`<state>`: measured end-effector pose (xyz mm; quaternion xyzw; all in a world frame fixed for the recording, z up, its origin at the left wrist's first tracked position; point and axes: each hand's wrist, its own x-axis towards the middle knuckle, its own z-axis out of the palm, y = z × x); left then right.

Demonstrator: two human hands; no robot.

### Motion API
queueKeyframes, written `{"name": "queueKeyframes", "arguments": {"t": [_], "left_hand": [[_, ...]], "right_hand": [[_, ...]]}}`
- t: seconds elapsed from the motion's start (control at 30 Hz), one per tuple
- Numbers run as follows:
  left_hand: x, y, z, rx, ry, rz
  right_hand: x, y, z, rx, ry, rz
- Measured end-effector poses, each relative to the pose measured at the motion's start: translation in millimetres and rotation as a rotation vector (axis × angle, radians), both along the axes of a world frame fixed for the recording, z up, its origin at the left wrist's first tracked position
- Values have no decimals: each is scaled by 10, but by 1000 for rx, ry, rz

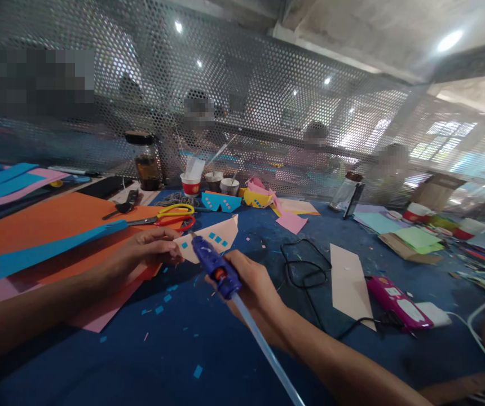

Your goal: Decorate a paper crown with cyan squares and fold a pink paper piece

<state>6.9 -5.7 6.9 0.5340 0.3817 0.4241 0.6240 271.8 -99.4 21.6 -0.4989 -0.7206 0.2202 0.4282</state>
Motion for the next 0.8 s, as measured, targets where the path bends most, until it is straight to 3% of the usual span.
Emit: {"name": "queueKeyframes", "arguments": {"t": [0.3,0.47,0.8], "left_hand": [[-6,18,-10,25,14,-23],[0,-28,22,35,22,-15],[-1,-29,25,53,43,-12]], "right_hand": [[25,34,-344,28,-190,164],[41,82,-455,51,-209,137],[28,69,-393,48,-242,119]]}}
